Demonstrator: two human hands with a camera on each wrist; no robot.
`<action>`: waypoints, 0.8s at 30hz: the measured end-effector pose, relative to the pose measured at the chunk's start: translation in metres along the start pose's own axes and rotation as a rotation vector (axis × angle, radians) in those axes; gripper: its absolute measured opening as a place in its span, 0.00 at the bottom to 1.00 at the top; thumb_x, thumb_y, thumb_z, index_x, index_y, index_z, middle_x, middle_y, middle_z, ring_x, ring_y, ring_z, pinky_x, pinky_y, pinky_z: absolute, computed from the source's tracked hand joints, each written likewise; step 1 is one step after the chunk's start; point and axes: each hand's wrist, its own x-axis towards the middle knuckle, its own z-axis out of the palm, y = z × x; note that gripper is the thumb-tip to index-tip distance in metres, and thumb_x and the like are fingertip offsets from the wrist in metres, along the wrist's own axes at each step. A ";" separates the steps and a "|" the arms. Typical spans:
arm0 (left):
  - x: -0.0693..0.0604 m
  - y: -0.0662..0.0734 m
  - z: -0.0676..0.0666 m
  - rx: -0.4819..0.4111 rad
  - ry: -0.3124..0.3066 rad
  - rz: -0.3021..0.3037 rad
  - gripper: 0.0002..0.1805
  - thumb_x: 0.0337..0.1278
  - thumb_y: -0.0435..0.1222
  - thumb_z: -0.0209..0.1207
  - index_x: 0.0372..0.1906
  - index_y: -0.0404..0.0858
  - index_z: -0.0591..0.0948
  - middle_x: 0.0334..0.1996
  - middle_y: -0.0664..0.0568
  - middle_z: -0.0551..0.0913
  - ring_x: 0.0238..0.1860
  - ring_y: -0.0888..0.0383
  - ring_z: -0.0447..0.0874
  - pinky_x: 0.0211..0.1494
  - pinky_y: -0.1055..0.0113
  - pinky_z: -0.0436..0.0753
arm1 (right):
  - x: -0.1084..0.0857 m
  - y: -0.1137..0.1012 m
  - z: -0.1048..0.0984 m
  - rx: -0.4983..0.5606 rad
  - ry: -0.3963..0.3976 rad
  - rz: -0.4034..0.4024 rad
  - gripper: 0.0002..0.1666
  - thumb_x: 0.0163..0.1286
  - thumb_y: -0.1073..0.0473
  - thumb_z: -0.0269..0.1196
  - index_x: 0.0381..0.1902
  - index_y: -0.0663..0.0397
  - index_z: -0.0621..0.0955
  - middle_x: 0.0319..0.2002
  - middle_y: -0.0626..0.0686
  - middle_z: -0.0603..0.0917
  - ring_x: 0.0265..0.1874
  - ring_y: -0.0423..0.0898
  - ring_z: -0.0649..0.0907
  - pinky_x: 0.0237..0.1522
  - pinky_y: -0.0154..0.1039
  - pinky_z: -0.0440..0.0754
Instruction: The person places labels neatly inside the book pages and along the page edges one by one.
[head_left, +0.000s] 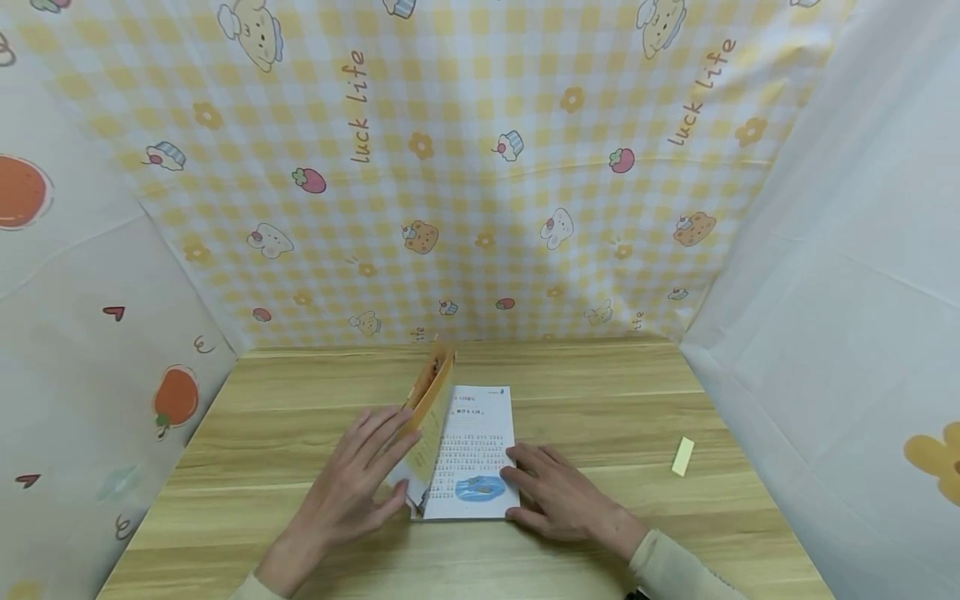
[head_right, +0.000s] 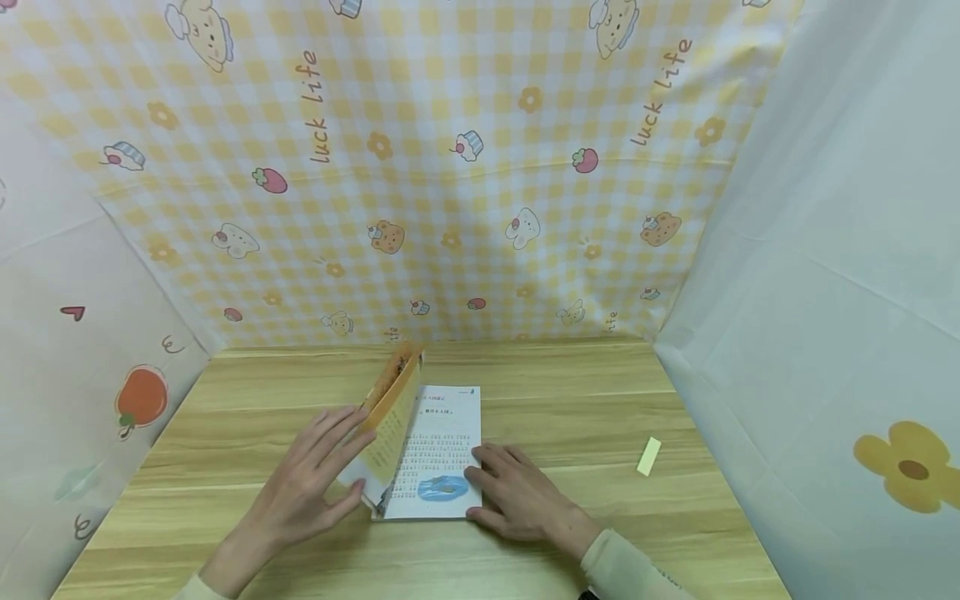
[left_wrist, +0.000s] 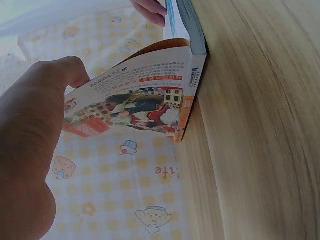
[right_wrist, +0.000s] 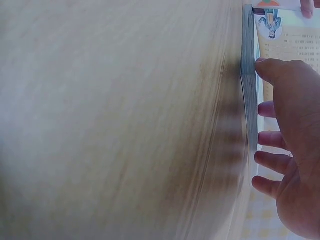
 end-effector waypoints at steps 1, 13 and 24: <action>-0.001 -0.001 0.000 0.004 -0.001 -0.001 0.39 0.48 0.40 0.69 0.71 0.34 0.85 0.75 0.33 0.82 0.74 0.32 0.79 1.00 0.53 0.48 | 0.000 0.000 0.000 0.004 -0.002 0.003 0.35 0.85 0.31 0.62 0.76 0.44 0.82 0.79 0.59 0.80 0.80 0.59 0.80 0.80 0.58 0.81; -0.020 -0.005 -0.007 0.069 -0.093 -0.067 0.16 0.59 0.43 0.65 0.49 0.43 0.92 0.73 0.39 0.86 0.77 0.33 0.77 1.00 0.50 0.46 | -0.001 -0.002 -0.002 0.033 -0.037 0.036 0.34 0.86 0.32 0.60 0.76 0.44 0.82 0.80 0.59 0.79 0.82 0.60 0.78 0.83 0.60 0.78; -0.032 -0.010 -0.012 0.095 -0.070 -0.076 0.18 0.73 0.48 0.61 0.46 0.41 0.95 0.59 0.45 0.94 0.70 0.37 0.85 1.00 0.55 0.43 | -0.001 -0.002 -0.004 0.030 -0.058 0.050 0.35 0.87 0.30 0.58 0.78 0.42 0.81 0.82 0.58 0.78 0.83 0.59 0.76 0.84 0.60 0.78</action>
